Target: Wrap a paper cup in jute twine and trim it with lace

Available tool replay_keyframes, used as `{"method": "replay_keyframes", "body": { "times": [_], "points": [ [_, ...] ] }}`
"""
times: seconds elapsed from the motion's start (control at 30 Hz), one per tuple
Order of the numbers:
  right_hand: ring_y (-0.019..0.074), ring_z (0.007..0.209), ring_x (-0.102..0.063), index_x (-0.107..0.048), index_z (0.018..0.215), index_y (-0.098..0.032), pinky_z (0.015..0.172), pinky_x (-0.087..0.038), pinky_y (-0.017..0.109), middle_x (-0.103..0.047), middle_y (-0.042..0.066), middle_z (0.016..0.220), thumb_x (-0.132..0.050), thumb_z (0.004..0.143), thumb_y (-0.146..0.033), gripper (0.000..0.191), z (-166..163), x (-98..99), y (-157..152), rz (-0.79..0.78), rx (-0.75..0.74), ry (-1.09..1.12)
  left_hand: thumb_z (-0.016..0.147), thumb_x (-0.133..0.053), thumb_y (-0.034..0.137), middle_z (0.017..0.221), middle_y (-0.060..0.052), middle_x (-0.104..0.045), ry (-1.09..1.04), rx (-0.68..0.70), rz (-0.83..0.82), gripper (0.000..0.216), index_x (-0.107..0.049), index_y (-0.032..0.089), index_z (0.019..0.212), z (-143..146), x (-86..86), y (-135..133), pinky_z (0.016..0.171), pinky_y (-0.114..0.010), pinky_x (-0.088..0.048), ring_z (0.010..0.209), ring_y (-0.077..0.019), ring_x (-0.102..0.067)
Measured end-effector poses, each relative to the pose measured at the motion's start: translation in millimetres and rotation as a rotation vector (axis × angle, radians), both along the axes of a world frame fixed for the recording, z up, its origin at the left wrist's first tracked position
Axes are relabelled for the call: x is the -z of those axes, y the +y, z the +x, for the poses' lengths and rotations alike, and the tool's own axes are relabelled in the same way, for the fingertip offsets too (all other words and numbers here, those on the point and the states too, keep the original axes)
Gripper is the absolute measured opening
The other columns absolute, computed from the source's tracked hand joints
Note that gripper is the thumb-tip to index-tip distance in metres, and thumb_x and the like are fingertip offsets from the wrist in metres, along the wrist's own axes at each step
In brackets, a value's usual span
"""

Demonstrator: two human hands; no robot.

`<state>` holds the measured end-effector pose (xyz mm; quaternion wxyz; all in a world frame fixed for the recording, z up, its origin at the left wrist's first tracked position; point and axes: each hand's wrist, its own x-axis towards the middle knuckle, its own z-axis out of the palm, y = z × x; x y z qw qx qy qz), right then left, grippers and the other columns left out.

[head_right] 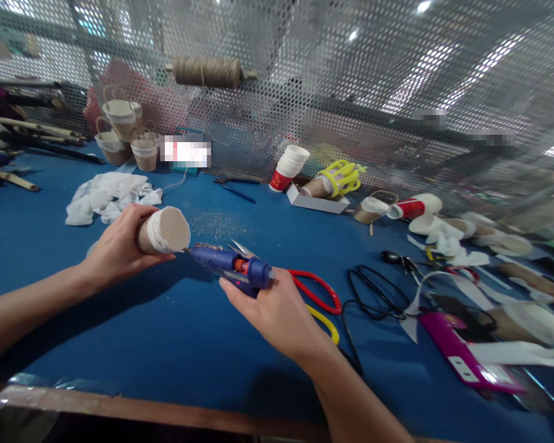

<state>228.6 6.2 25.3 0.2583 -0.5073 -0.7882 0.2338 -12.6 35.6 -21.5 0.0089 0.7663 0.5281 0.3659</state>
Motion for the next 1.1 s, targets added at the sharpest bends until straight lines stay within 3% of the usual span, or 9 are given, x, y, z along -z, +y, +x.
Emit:
{"method": "replay_keyframes", "body": {
  "times": [0.27,0.43,0.63,0.73,0.93,1.1],
  "points": [
    [0.0083,0.037,-0.047,-0.058,0.068,-0.017,0.041,-0.040,0.022,-0.046,-0.006,0.039,-0.055,0.080,-0.035,0.023,6,-2.4,6,-0.267,-0.065,0.211,0.064,-0.070,0.040,0.103,-0.009,-0.053,-0.067,0.037,-0.050,0.055,-0.042,0.018,0.106,-1,0.3,-1,0.079,-0.040,-0.047,0.094,-0.0254,-0.055],
    [0.0039,0.032,-0.034,-0.063,0.079,-0.014,0.035,-0.028,0.018,-0.042,-0.008,0.037,-0.053,0.083,-0.036,0.025,8,6.6,13,-0.461,-0.095,0.568,0.063,-0.070,0.039,0.105,-0.007,-0.056,-0.349,0.200,-0.306,0.062,-0.041,0.017,0.113,5,1.2,-5,0.084,-0.035,-0.047,0.098,-0.0234,-0.056],
    [0.0024,0.030,-0.031,-0.060,0.070,-0.014,0.033,-0.021,0.017,-0.041,-0.007,0.035,-0.058,0.078,-0.035,0.023,2,14.2,18,-0.620,-0.047,0.759,0.064,-0.071,0.036,0.105,-0.007,-0.060,-0.534,0.382,-0.513,0.064,-0.042,0.015,0.116,9,-4.8,-11,0.088,-0.031,-0.046,0.098,-0.0214,-0.058],
    [0.0028,0.030,-0.032,-0.060,0.070,-0.014,0.034,-0.022,0.017,-0.042,-0.007,0.035,-0.058,0.079,-0.036,0.024,3,15.5,19,-0.571,-0.036,0.715,0.063,-0.071,0.034,0.105,-0.007,-0.060,-0.532,0.405,-0.518,0.063,-0.042,0.014,0.115,9,-7.2,-12,0.088,-0.031,-0.046,0.098,-0.0209,-0.058],
    [0.0060,0.036,-0.042,-0.062,0.075,-0.014,0.039,-0.034,0.021,-0.047,-0.005,0.039,-0.054,0.083,-0.033,0.022,9,15.1,17,-0.263,-0.023,0.438,0.064,-0.072,0.035,0.107,-0.006,-0.059,-0.490,0.418,-0.523,0.065,-0.041,0.016,0.118,7,-7.4,-12,0.089,-0.031,-0.046,0.099,-0.0209,-0.056],
    [0.0076,0.038,-0.047,-0.063,0.074,-0.013,0.042,-0.041,0.022,-0.049,-0.004,0.042,-0.053,0.083,-0.035,0.025,10,11.9,17,-0.172,-0.005,0.298,0.063,-0.071,0.035,0.104,-0.007,-0.060,-0.486,0.427,-0.575,0.063,-0.044,0.014,0.115,6,-10.9,-12,0.084,-0.030,-0.048,0.095,-0.0211,-0.057]
  ]
}}
